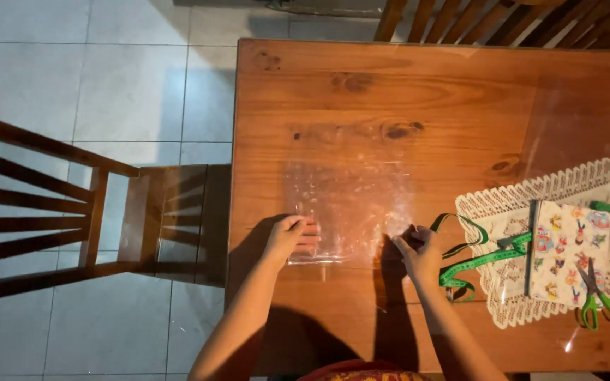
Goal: Measuring and cutting a transparent plastic sheet using a measuring tape and scissors on a wooden table.
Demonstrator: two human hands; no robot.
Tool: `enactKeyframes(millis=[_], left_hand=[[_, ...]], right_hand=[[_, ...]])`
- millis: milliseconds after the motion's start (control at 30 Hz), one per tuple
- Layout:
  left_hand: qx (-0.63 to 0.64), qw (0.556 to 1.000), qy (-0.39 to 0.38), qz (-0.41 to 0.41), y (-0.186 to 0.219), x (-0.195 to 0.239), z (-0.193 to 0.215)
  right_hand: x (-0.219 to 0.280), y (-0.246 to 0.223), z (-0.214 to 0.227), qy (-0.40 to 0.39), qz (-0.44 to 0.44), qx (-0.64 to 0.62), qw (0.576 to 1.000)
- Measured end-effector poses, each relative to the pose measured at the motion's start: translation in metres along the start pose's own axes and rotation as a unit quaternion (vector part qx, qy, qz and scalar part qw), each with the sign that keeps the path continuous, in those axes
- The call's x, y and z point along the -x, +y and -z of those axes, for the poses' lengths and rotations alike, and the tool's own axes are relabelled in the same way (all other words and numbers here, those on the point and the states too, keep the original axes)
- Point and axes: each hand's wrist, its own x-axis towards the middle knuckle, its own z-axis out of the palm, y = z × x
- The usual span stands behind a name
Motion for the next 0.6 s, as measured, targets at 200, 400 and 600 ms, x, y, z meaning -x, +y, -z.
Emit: enactKeyframes(millis=[200,400,600], left_hand=[[-0.277,0.943,0.164,-0.089,-0.031,-0.018,0.025],[-0.205,0.96,0.127,-0.144,-0.027,-0.034,0.054],[-0.354,0.928,0.078,-0.09,-0.004,0.001,0.064]], right_hand=[[0.001,0.008,-0.012,0.014,-0.107,-0.102,0.989],[0.009,0.046,-0.027,0.003,-0.086,-0.18,0.98],[0.018,0.031,-0.023,0.0,-0.072,-0.227,0.971]])
